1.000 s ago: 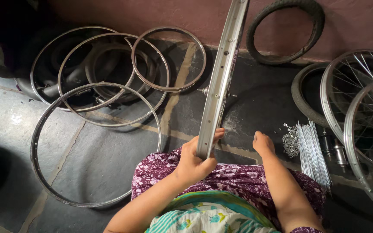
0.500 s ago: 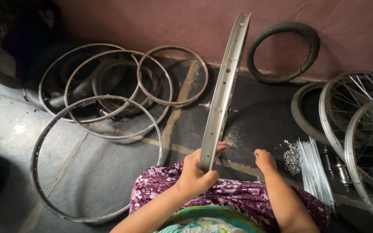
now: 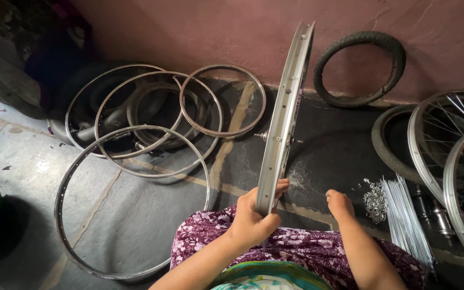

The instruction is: The person sits on the floor and laces a bicycle wheel by inserting spokes through the rim and hub. They repeatedly pick up spokes, thread them through holes, and adjust the wheel orientation to continue the process.

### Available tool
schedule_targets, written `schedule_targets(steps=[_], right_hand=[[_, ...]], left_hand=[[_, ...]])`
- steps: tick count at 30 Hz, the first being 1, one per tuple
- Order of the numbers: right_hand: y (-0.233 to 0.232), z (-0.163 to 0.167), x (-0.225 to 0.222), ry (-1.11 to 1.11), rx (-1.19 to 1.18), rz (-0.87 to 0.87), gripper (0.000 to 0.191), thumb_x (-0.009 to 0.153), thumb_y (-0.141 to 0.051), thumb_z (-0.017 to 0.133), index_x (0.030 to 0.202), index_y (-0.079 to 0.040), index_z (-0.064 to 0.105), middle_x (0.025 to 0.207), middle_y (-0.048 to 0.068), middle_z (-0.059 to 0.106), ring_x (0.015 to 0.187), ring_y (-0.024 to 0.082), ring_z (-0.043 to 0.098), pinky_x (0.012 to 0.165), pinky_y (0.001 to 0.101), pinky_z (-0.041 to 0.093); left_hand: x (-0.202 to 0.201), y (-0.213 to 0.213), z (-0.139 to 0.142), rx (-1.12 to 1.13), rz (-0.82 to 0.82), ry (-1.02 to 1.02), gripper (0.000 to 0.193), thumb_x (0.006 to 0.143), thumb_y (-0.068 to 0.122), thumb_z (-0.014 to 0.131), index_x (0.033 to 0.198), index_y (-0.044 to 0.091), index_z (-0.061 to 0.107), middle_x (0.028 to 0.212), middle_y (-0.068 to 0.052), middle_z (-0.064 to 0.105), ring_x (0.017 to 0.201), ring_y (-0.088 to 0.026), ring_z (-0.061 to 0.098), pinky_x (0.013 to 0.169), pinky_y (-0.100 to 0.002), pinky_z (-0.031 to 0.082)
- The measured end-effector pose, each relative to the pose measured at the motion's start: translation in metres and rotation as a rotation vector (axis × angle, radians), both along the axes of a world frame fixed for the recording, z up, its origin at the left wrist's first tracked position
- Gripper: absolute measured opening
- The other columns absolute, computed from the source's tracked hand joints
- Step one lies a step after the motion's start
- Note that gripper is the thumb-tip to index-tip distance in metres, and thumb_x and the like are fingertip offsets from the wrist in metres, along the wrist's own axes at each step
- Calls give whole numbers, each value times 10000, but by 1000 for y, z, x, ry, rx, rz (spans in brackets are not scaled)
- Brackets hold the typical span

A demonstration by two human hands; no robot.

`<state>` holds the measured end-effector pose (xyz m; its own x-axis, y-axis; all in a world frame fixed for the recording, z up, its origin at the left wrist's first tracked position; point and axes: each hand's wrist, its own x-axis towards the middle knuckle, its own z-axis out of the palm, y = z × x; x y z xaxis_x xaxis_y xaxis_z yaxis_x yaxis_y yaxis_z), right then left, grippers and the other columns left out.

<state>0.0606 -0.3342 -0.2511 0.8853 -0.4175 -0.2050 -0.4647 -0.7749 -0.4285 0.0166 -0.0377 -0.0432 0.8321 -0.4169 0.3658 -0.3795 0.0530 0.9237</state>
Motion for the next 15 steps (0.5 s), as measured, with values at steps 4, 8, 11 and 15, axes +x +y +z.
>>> schedule_targets(steps=[4,8,11,15], right_hand=[[-1,-2,-5,44,47,-26,189,940,-220,644,1108,-206,731,1064,150,760,1036,358,723,874,469,584],[-1,-3,-6,23,11,-1,173,921,-221,664,1074,-209,744,1052,156,754,1042,365,705,871,469,568],[0,-2,-6,-30,9,30,162,935,-216,647,1070,-195,735,1018,158,761,1006,361,725,842,462,583],[0,-2,-4,23,1,27,150,924,-243,663,1050,-211,738,991,139,767,991,350,727,839,458,582]], left_hand=[[-3,0,0,25,28,22,576,733,6,593,1304,-17,662,1348,-156,706,1162,-218,707,1032,-326,535],[-1,0,-1,-3,32,-15,559,738,3,599,1292,-25,661,1344,-159,704,1180,-213,699,1033,-322,533],[-3,1,-3,0,33,-15,549,738,1,592,1281,-27,666,1338,-155,710,1174,-204,708,1020,-313,535],[-1,1,-5,8,37,-3,558,723,2,592,1276,-25,669,1322,-152,718,1143,-200,708,1001,-308,538]])
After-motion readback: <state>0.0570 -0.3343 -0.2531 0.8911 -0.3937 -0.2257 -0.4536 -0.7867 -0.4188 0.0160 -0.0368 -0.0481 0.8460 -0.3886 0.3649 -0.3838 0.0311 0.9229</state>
